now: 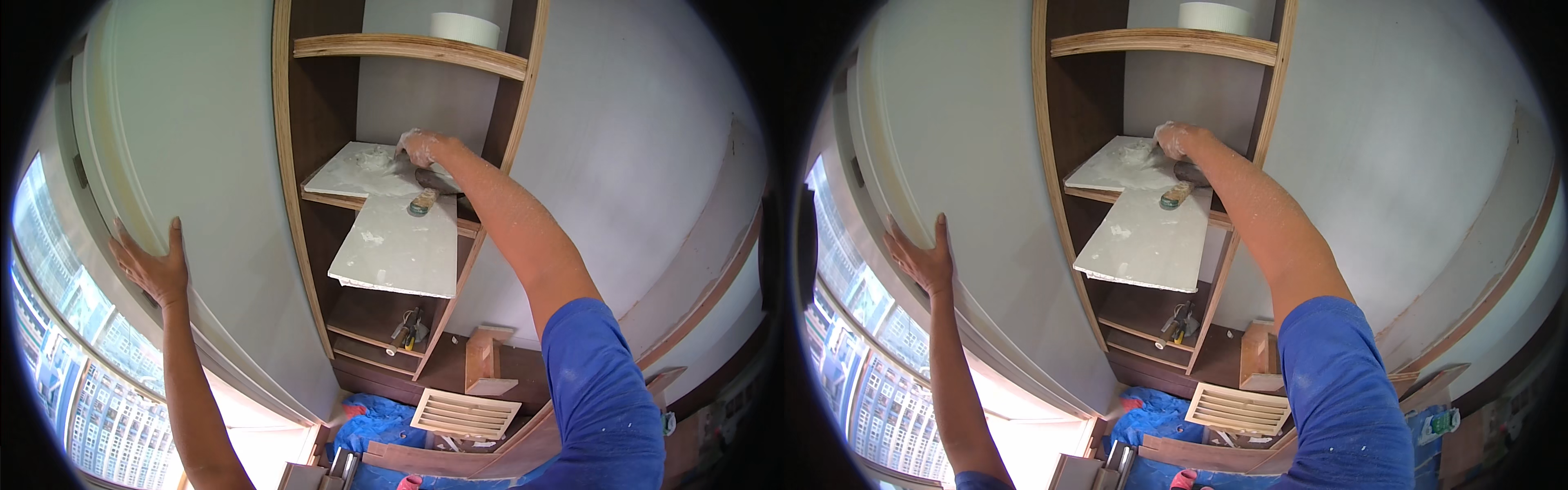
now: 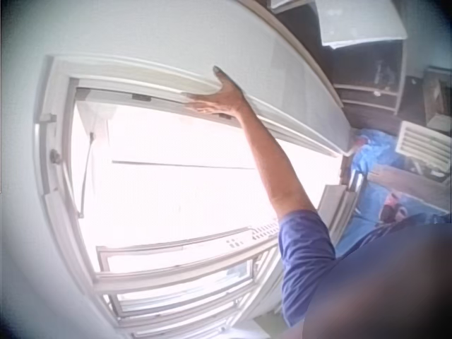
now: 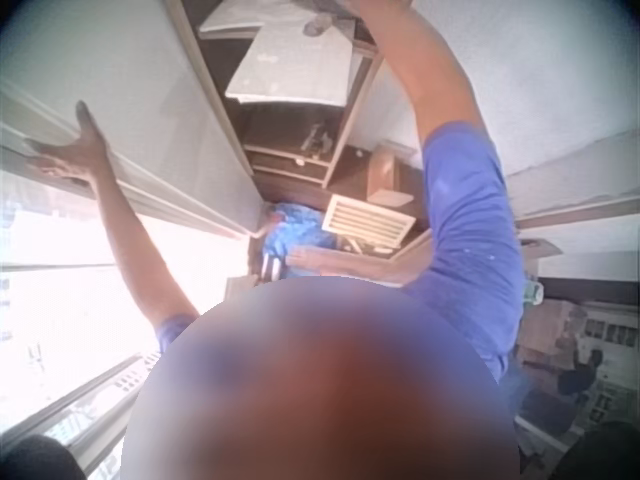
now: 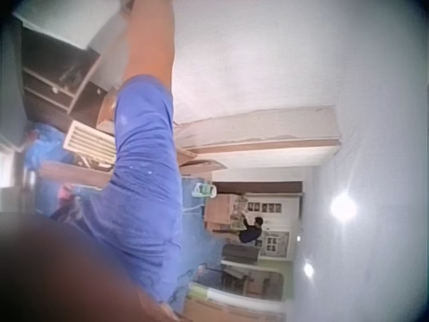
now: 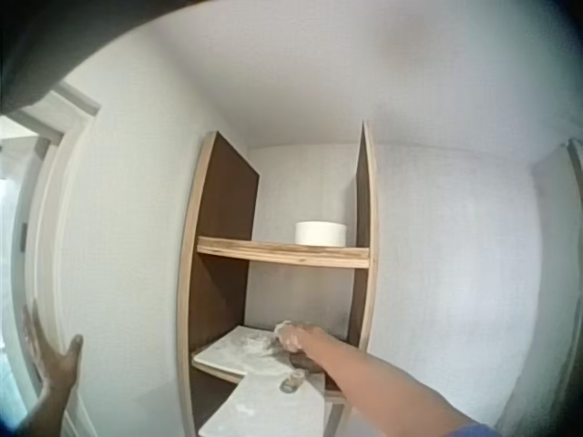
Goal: The person applies joint compound to ceiling seams using a putty knife and taping knife, then embeds joint tape into the wet compound. They repeatedly reload compound from a shelf and smooth the taped seams.
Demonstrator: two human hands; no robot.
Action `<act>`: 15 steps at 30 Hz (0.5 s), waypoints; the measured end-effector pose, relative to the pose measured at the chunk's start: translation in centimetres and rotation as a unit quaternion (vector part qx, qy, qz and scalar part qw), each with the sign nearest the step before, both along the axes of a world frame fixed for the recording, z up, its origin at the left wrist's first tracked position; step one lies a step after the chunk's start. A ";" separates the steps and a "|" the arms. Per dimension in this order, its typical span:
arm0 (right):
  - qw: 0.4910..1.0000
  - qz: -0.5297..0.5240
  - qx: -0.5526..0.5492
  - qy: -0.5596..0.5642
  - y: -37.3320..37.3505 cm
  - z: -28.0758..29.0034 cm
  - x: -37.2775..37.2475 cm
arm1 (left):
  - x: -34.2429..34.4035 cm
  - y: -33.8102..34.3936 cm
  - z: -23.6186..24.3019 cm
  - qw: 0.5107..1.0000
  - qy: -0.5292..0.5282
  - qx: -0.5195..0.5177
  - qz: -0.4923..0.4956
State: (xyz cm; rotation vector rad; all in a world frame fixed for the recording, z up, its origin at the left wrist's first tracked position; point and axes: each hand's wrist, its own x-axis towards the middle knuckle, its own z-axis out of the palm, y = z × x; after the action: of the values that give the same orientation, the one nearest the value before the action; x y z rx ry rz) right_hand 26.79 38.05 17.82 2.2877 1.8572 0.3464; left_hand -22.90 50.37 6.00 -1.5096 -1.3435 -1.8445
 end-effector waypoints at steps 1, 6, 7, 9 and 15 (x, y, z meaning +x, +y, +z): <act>1.000 -0.004 0.023 0.018 0.1 0.4 -0.4 | -0.2 0.0 -0.1 1.000 0.001 0.001 0.002; 0.997 -0.002 0.071 0.022 0.3 -1.8 0.0 | 0.1 -0.2 0.1 1.000 0.000 -0.010 0.004; 0.998 -0.001 0.058 0.008 0.1 -2.5 -0.4 | 0.0 -0.3 0.1 1.000 0.001 -0.009 0.006; 0.999 -0.017 0.030 -0.002 -0.3 -3.0 -1.3 | 0.1 -0.4 0.1 1.000 0.003 -0.007 0.006; 0.996 0.004 0.080 0.046 -4.6 1.6 -3.2 | 0.0 -0.8 -0.2 1.000 0.003 -0.018 0.003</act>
State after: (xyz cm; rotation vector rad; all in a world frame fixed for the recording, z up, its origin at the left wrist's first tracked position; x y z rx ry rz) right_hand 23.56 33.44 19.39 2.4409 1.9475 0.4117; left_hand -22.89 49.59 5.83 -1.5269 -1.3851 -1.8211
